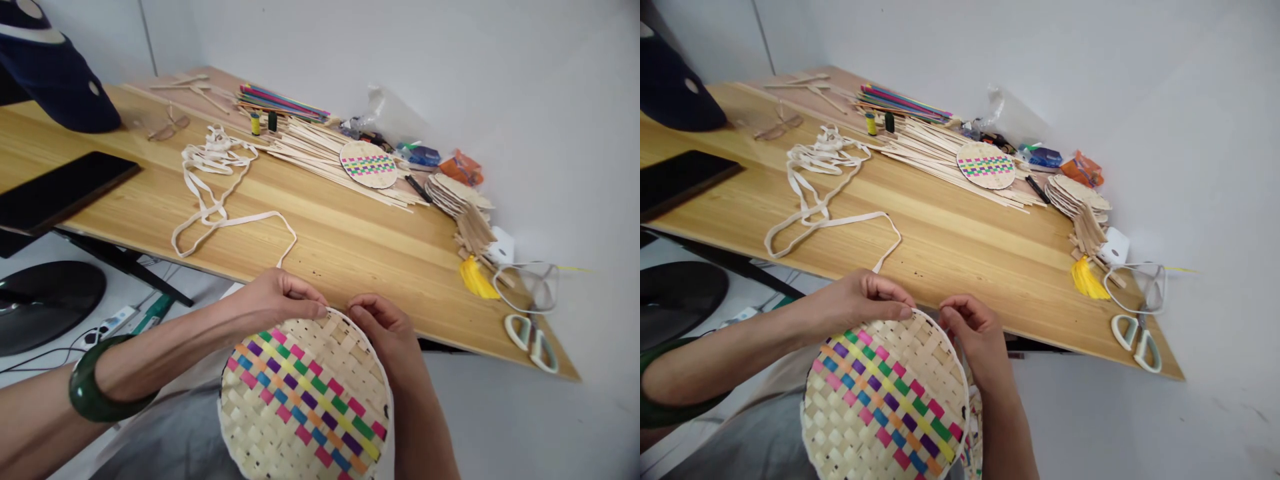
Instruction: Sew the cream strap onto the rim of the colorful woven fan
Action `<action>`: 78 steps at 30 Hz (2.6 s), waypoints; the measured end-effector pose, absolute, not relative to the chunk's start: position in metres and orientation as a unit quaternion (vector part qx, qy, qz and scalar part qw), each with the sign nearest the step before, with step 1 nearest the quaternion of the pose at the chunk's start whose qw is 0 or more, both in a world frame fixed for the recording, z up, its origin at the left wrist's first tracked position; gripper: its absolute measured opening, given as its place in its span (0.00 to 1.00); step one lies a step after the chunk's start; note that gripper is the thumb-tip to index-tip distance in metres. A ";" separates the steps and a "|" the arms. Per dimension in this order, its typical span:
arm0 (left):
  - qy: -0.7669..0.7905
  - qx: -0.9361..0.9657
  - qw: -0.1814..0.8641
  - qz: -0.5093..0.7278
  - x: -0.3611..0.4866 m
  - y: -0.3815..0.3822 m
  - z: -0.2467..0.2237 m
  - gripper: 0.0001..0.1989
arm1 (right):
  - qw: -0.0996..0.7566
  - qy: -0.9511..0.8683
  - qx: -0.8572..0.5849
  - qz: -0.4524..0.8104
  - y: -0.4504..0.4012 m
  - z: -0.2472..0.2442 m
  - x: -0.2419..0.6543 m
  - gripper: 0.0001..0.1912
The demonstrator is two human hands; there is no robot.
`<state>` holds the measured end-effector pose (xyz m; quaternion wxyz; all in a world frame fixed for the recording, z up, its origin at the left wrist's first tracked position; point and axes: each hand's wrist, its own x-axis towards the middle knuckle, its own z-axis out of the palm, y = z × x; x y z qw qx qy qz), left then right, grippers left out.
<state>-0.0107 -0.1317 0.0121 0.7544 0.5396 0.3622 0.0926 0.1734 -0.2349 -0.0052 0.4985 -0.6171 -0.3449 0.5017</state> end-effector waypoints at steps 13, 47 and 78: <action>0.357 0.543 0.756 0.083 -0.011 -0.133 0.013 0.07 | 0.435 -0.418 -0.651 0.461 -0.235 0.002 0.170 0.08; 0.341 0.550 0.761 0.041 -0.007 -0.132 0.004 0.07 | 0.419 -0.514 -0.595 0.454 -0.233 -0.002 0.174 0.07; 0.358 0.531 0.767 0.034 -0.006 -0.129 0.012 0.08 | 0.445 -0.484 -0.565 0.499 -0.231 -0.006 0.175 0.08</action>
